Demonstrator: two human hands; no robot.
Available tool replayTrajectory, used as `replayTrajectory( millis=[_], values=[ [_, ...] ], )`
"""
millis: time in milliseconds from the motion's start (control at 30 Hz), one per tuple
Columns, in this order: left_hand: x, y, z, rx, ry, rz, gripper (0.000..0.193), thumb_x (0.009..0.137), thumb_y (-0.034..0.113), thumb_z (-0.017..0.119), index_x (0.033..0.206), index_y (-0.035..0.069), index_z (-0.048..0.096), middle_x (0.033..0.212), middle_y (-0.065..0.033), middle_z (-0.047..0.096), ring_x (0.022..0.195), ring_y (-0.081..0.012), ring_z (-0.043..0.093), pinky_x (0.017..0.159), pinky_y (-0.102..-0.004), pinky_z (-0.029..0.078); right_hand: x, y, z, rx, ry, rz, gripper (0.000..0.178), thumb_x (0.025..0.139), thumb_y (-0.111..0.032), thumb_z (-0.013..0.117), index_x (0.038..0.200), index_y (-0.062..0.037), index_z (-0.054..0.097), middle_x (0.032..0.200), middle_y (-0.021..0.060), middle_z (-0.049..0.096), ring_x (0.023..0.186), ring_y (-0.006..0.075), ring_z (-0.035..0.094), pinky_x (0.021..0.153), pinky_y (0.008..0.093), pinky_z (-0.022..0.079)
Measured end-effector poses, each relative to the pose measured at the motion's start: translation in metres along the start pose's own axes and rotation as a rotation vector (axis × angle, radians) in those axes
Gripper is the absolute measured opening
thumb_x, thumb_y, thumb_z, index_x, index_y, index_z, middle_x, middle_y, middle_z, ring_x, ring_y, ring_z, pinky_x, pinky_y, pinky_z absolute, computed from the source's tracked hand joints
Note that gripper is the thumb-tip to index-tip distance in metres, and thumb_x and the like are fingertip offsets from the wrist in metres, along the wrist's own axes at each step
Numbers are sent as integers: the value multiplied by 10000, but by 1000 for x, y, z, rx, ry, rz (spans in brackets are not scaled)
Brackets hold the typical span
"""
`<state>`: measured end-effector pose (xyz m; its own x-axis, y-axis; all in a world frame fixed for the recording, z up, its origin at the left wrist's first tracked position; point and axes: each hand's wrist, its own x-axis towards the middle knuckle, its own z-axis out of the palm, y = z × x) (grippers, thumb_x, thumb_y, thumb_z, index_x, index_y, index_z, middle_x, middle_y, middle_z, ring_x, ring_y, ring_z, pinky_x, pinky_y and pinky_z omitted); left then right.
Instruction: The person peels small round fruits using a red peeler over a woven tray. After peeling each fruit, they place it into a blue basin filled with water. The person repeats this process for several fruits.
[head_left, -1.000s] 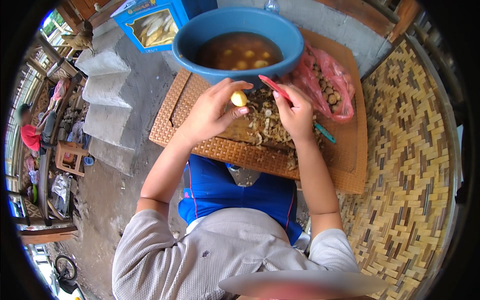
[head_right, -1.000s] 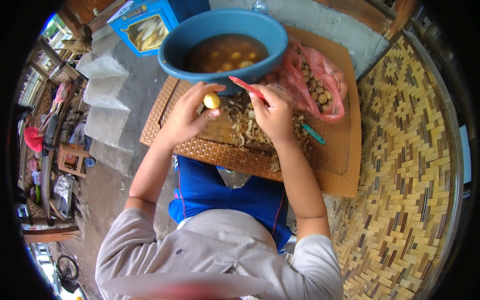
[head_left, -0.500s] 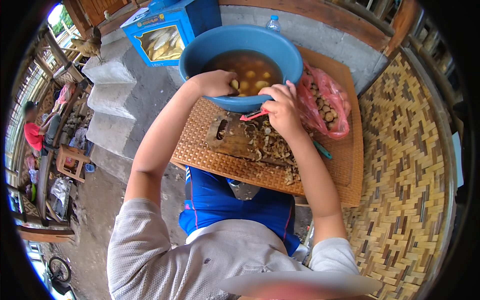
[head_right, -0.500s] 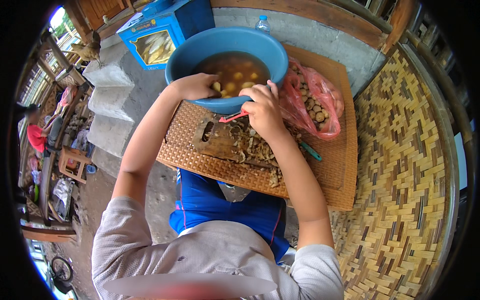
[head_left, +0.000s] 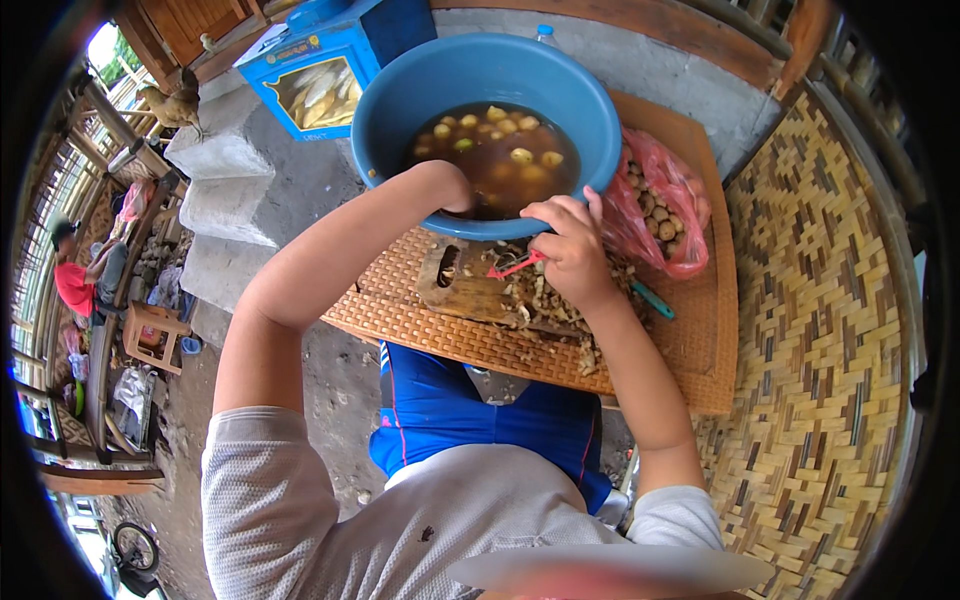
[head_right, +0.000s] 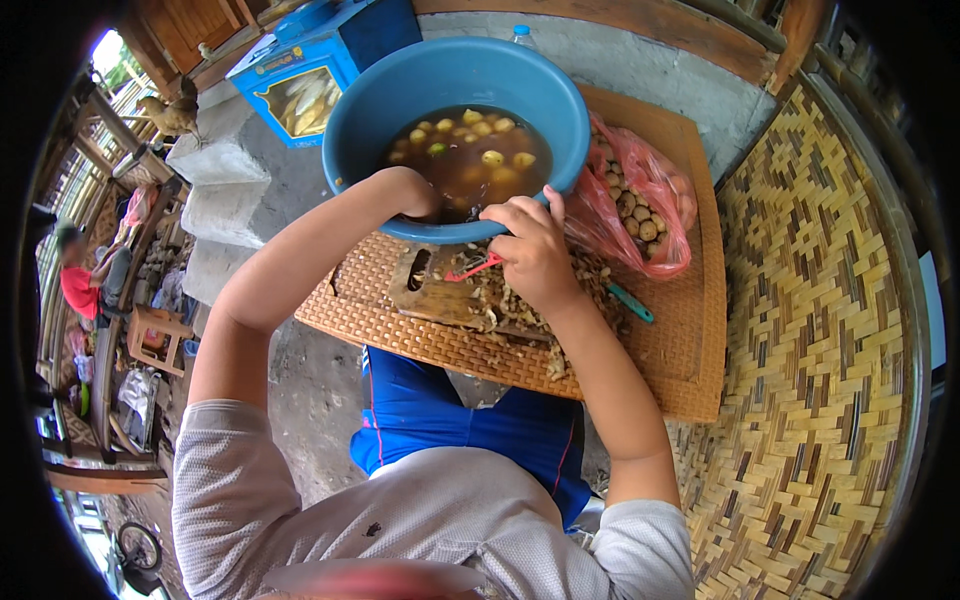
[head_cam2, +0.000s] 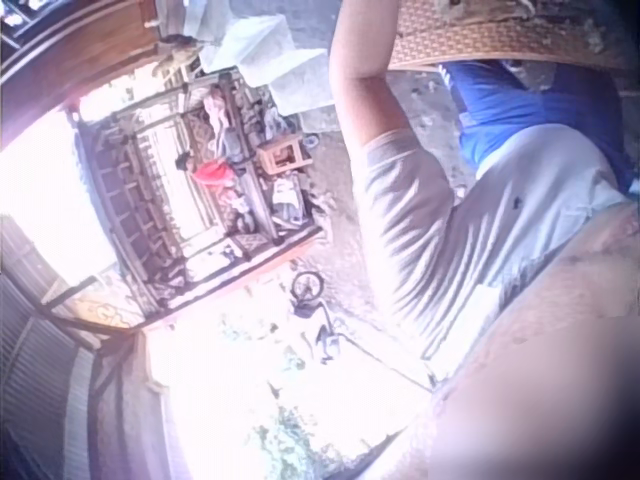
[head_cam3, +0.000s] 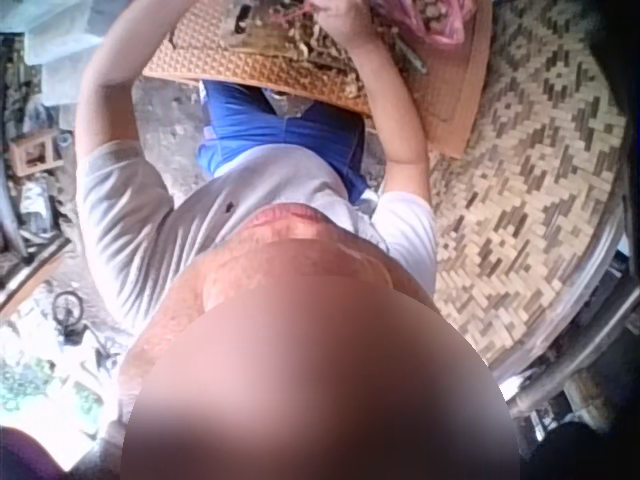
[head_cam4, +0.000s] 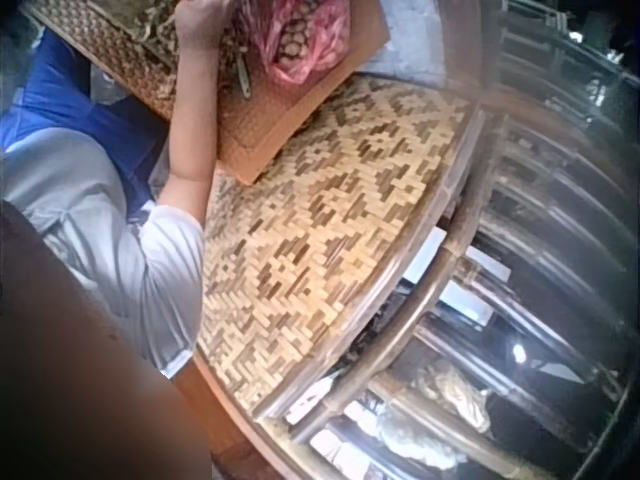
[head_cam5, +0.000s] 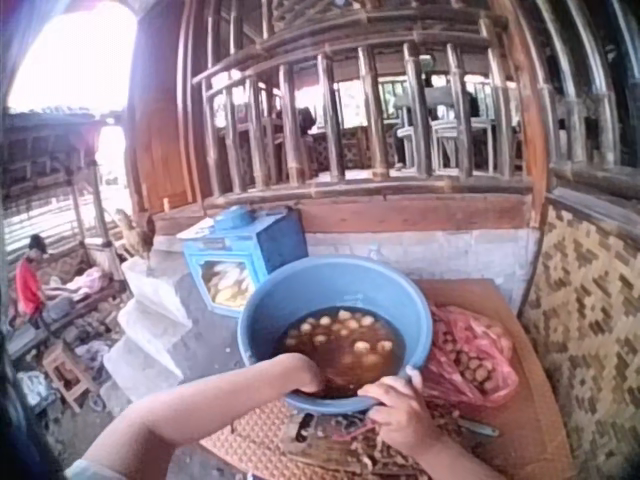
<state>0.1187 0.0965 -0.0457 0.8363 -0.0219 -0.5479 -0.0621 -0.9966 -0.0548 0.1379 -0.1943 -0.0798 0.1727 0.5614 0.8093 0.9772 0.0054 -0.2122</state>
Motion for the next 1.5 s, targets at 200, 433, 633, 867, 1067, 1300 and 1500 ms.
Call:
replayTrajectory(
  millis=[200,433,633,867,1067,1300,1500],
  values=[
    [-10,-14,3,-221,220,60,493,971,154,760,1442,62,651,1301,-158,758,1213,-322,707,1047,-424,533,1,-1,1,2,-2,1,177,701,72,769,630,-54,669,1215,16,760,1165,268,673,1221,598,287],
    [-32,-3,-16,-1249,494,480,459,831,-118,859,1217,63,688,1191,-25,737,1124,-147,695,1035,-314,555,1,0,1,0,4,-2,182,698,73,775,635,-56,663,1212,17,761,1172,272,672,1220,606,297],
    [-41,-1,-19,-1302,470,503,441,845,-83,878,1221,60,696,1184,-18,733,1132,-146,692,1062,-324,550,1,1,3,-9,1,-3,191,697,72,783,632,-60,661,1216,12,759,1175,270,671,1223,603,295],
    [-43,5,-20,-1185,454,471,434,897,41,897,1298,59,733,1209,-30,768,1125,-141,709,1045,-318,558,0,3,2,-37,-24,-14,132,714,40,772,675,-80,733,1221,-12,734,1209,251,644,1228,632,302],
    [-48,9,-22,-1095,461,419,445,898,99,907,1320,58,771,1214,-47,791,1124,-144,720,1054,-316,557,1,3,3,-36,-17,-13,136,716,47,766,671,-77,734,1218,-9,738,1215,254,645,1226,636,304],
    [-50,12,-22,-1144,431,411,489,956,54,824,1430,29,706,1263,-72,768,1132,-155,728,1064,-324,562,2,3,4,-27,-8,-13,132,715,44,769,664,-69,723,1213,-5,738,1214,256,649,1223,638,309],
    [-56,11,-27,-1492,345,383,438,1032,42,668,1464,-31,650,1265,-117,752,1088,-160,750,1012,-304,600,2,3,4,-43,-6,-19,134,716,42,766,661,-70,720,1215,-2,736,1214,257,648,1221,638,313]
  ],
)
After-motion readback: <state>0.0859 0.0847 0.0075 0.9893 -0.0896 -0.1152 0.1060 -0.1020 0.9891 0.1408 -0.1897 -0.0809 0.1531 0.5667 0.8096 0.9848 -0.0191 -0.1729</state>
